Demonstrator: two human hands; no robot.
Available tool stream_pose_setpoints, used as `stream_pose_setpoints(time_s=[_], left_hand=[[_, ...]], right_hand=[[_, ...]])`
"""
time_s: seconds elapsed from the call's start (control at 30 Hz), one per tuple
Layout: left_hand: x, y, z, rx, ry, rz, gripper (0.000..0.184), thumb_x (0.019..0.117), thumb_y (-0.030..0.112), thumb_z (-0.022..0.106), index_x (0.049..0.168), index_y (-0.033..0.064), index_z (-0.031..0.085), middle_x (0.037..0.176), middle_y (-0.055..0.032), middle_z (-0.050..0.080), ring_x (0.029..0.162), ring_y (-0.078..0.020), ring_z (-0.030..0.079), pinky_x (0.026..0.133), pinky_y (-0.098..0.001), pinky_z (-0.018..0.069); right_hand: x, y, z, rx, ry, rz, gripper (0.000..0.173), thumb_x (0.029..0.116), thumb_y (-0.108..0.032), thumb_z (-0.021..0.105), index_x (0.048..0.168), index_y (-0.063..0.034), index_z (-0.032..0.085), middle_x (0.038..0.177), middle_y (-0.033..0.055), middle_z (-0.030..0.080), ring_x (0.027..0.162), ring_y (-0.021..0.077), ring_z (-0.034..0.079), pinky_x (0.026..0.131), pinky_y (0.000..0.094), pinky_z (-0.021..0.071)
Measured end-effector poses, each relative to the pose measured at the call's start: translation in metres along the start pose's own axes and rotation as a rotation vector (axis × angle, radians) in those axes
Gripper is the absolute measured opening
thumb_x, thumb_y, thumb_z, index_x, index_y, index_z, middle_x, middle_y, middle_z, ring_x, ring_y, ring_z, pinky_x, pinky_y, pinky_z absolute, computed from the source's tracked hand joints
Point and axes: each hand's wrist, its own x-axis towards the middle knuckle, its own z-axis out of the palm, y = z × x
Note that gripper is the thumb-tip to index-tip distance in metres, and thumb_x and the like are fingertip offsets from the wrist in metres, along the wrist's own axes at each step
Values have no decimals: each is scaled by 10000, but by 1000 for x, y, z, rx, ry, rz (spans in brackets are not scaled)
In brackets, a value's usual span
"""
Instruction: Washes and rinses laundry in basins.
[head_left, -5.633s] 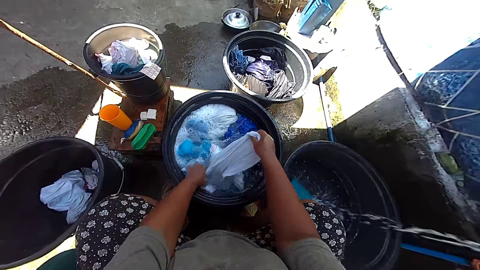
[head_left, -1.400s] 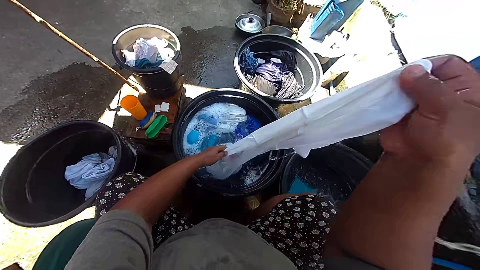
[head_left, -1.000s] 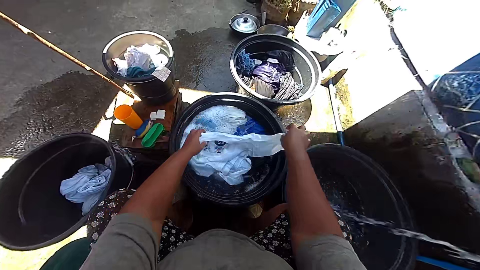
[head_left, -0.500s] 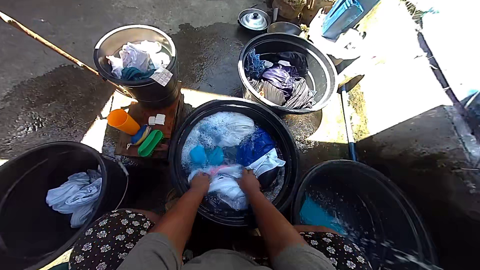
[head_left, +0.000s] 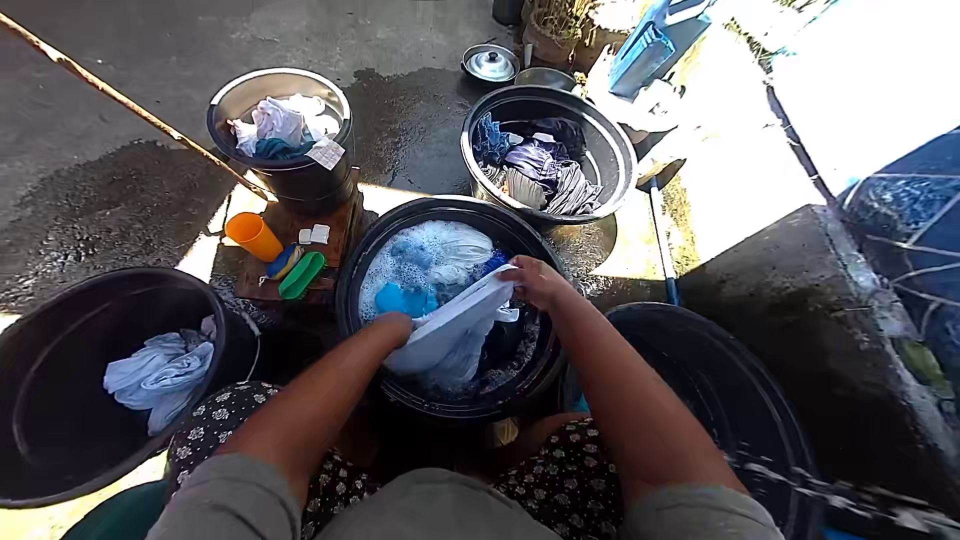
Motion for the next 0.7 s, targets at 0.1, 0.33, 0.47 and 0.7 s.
stream_pose_setpoints(time_s=[0.1,0.33,0.47,0.7], left_hand=[[-48,-6,-65,-15,284,-9,366,963,0,605,1290,123,714,1349,-287,590,1239,-503,571,937,-715,484],[-162,20,-185,-5,721,91,337,1029,1,465,1237,60,724,1276,-245,667,1248,-450,597,1046,-668,426],[-208,38,-221,-93,1097,184,387,998,-41,399,1168,36,740,1256,-243,671,1260,-395,598,1074,-588,414],[-123,4,-176,-129,894,218,616,902,-51,636,1487,118,547,1402,-302,556,1310,-492,530,1061,-683,416]], right_hand=[[-26,-54,-33,-421,104,-251,221,992,-57,642,1145,88,578,983,197,637,846,238,619,785,414,524],[-99,-160,-68,-884,553,-569,240,1004,-109,554,1151,74,603,1120,331,653,1102,523,632,887,708,466],[-128,-201,-92,-802,831,-690,348,1008,-189,489,1198,59,642,1183,306,659,1145,452,630,955,645,449],[-82,-142,-99,-731,439,-894,261,947,69,508,1186,90,609,1212,283,646,1146,391,641,985,569,505]])
